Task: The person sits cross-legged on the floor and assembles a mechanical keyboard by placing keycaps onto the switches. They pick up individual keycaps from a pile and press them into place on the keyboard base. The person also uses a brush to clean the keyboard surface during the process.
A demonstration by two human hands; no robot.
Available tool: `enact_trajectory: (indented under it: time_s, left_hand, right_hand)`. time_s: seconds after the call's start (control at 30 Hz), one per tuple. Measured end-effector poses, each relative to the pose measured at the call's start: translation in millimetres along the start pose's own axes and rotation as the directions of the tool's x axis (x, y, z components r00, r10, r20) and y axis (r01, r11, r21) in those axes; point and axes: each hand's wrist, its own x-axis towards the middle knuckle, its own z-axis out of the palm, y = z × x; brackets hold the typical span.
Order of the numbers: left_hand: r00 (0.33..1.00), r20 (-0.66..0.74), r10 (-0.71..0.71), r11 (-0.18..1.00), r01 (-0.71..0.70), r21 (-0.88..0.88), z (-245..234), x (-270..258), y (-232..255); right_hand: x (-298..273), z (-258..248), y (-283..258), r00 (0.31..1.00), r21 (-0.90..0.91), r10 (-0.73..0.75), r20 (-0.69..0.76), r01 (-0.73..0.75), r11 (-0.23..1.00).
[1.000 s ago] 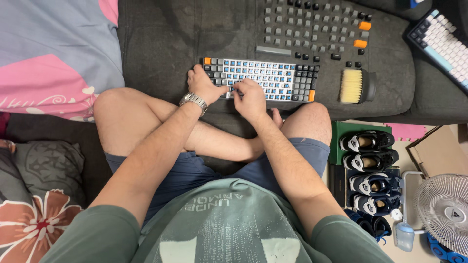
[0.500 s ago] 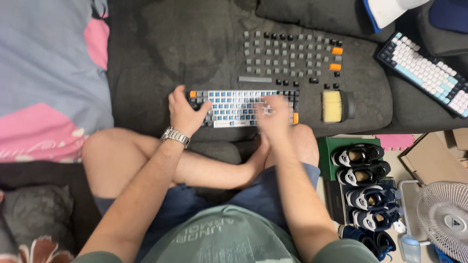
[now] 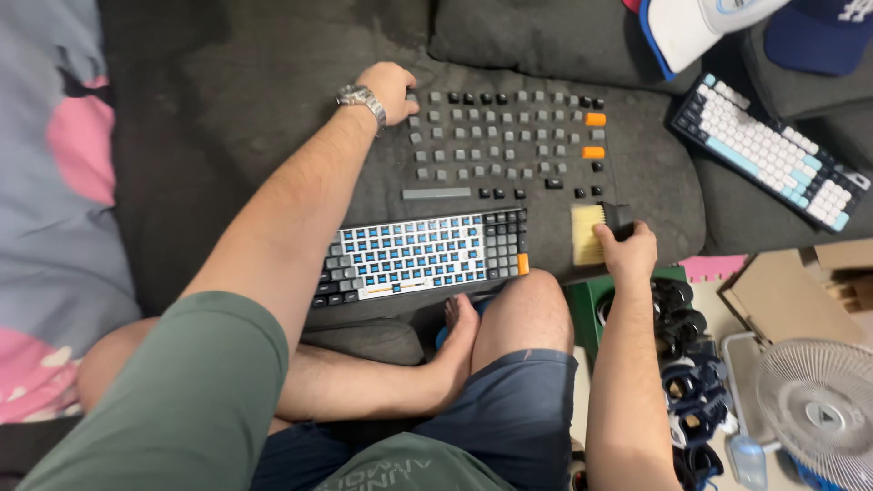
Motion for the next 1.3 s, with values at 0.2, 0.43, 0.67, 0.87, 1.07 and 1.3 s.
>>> enact_trajectory:
  time_s: [0.2, 0.43, 0.67, 0.87, 1.07, 1.3]
  left_hand:
    - [0.997, -0.061, -0.049, 0.959, 0.030, -0.283, -12.1, -15.4, 3.0]
    - [0.989, 0.058, -0.138, -0.038, 0.053, -0.998, -15.8, -174.5, 118.1]
    - [0.980, 0.057, -0.192, -0.176, 0.023, -0.984, -24.8, -297.7, 157.6]
    - [0.965, 0.098, -0.243, -0.274, 0.029, -0.961, -17.2, -342.2, 174.0]
    - [0.989, 0.089, -0.114, -0.287, 0.053, -0.956, -13.2, -351.5, 168.1]
    - [0.977, 0.104, -0.188, -0.143, 0.078, -0.987, 0.4, -352.6, 178.6]
  right_hand:
    - [-14.7, -53.5, -40.2, 0.879, 0.438, 0.347, 0.328, -0.467, 0.768]
    - [-96.7, -97.7, -188.0, 0.994, 0.818, -0.094, -0.050, 0.095, 0.567]
    - [-169.7, -140.2, -279.5, 0.855, 0.558, -0.511, 0.084, 0.384, 0.735]
    - [-219.2, -146.5, -273.1, 0.870, 0.552, -0.483, 0.096, 0.357, 0.754]
    - [-219.7, -165.0, -273.1, 0.853, 0.531, -0.517, 0.070, 0.406, 0.743]
    - [-223.5, -180.3, -276.9, 0.921, 0.421, -0.390, 0.013, 0.349, 0.837]
